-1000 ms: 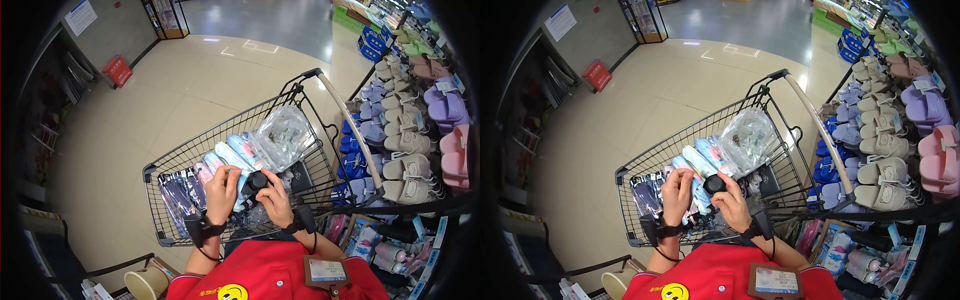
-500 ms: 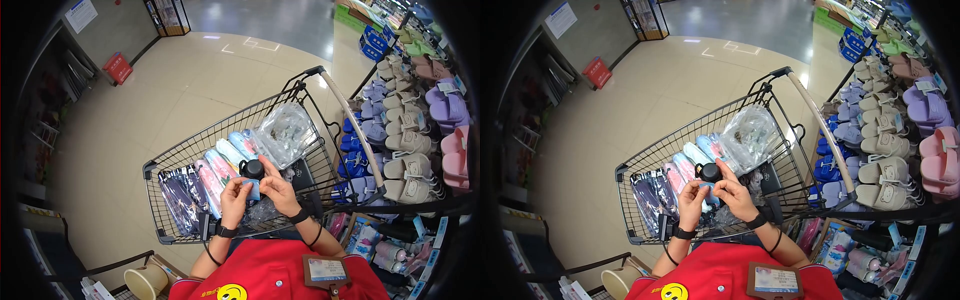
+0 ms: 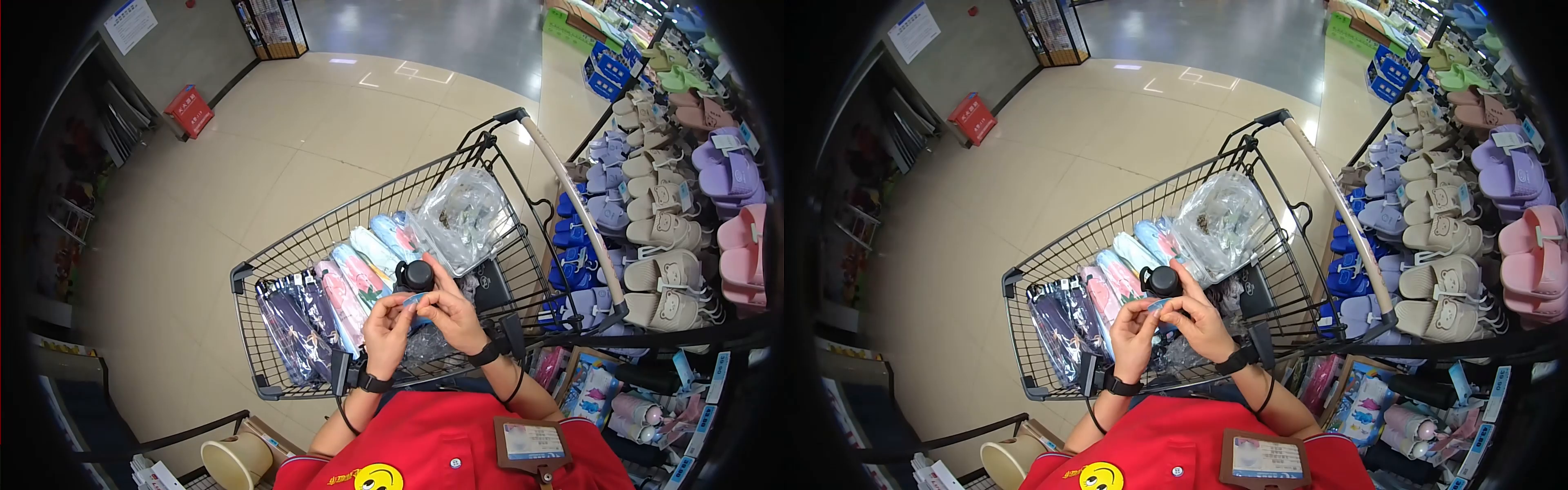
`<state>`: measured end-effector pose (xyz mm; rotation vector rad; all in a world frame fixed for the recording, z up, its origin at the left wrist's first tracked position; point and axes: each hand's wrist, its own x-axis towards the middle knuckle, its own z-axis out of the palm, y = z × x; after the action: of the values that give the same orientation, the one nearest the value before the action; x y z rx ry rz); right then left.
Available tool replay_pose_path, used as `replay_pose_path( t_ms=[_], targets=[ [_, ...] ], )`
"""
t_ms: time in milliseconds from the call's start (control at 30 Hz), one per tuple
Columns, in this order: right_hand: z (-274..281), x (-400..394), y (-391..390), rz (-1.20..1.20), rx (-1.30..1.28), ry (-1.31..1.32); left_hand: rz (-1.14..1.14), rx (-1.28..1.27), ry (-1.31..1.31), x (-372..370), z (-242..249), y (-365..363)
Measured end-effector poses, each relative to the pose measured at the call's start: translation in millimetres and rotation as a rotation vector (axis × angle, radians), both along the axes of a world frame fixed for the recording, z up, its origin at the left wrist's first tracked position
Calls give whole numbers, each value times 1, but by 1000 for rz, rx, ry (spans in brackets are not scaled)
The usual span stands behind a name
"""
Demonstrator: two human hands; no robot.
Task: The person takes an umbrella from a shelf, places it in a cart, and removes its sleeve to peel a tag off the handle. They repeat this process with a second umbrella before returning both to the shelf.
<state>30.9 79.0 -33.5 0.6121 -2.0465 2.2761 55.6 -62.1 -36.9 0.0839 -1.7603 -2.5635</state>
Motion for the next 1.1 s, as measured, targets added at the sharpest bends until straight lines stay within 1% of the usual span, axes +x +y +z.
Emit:
replay_pose_path(
  t_ms=[100,200,267,300,367,400,467,500,567,600,633,700,733,767,833,867,900,967,1033,1100],
  targets=[
    [0,1,0,14,-14,-56,4,2,6,0,0,0],
    [-1,1,-3,-35,54,5,-7,-18,52,0,2,1],
    [-2,4,-12,-125,-316,-134,-5,-62,83,2,9,3],
    [-2,4,-15,-125,-315,-133,-5,-61,84,3,11,4],
    [-2,3,-18,-163,-436,-124,20,-65,85,4,13,5],
    [-3,2,-16,-163,-436,-124,20,-65,85,4,12,6],
    [-6,2,-7,-154,-83,11,27,-130,185,2,8,6],
    [-7,1,-4,-153,-83,12,27,-131,186,1,10,3],
    [-7,-2,0,-116,-88,10,-93,-345,266,-3,18,-11],
    [-6,-3,3,-116,-88,13,-80,-344,311,-6,25,-15],
    [-4,-3,5,-87,-97,-15,-18,-410,308,-10,20,-21],
    [-3,-5,9,-57,-105,-42,55,-565,334,-25,28,-28],
    [-3,-7,11,-24,-93,-36,25,-701,432,-34,39,-32],
    [-2,-8,13,10,-82,-30,29,-702,433,-42,46,-34],
    [1,-8,16,48,-80,-55,-144,-922,657,-58,59,-37],
    [2,-9,17,81,-78,-83,-239,-917,699,-63,63,-39],
    [3,-9,18,80,-77,-78,-237,-916,703,-67,69,-40],
    [4,-9,21,122,-105,-123,-390,-1011,767,-72,78,-40],
    [3,-9,23,125,-93,-131,-432,-1012,776,-77,81,-40],
    [4,-9,25,129,-82,-140,-545,-1018,817,-81,83,-41]
  ],
)
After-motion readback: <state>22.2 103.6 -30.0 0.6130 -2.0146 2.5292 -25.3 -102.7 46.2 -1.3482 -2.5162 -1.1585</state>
